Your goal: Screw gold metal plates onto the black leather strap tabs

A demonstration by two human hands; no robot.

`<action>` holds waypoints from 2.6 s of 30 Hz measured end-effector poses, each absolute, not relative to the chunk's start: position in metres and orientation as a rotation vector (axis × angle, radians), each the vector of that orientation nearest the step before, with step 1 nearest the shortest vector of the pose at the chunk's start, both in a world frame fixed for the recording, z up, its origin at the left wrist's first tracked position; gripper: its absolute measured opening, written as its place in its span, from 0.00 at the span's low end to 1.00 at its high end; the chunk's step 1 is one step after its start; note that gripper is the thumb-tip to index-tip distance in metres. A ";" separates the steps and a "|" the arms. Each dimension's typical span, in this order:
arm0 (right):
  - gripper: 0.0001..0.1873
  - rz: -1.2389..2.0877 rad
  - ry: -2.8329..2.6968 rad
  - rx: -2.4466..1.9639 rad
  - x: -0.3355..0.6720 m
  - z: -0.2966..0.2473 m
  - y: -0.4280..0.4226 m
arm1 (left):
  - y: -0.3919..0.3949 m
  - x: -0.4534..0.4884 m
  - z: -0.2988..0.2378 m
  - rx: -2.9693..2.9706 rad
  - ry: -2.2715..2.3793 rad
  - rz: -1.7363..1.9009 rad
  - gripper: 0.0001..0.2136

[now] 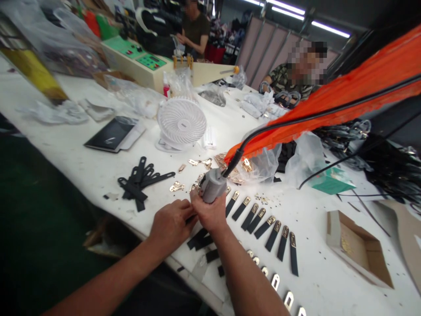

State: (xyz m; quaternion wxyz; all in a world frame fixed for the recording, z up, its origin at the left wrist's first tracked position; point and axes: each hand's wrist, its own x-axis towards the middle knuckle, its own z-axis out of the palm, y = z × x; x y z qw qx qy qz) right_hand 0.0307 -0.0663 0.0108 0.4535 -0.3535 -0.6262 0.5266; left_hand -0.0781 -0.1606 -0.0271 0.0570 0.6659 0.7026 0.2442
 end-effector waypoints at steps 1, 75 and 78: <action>0.15 1.305 -1.540 -0.878 0.030 0.011 -0.066 | -0.160 -0.078 -0.027 2.025 2.126 0.743 0.07; 0.20 0.718 -0.973 -1.127 0.165 0.015 0.074 | 0.005 -0.065 0.002 2.019 1.586 0.742 0.10; 0.20 0.709 -0.965 -1.124 0.165 0.012 0.074 | 0.004 -0.065 0.002 2.016 1.589 0.731 0.09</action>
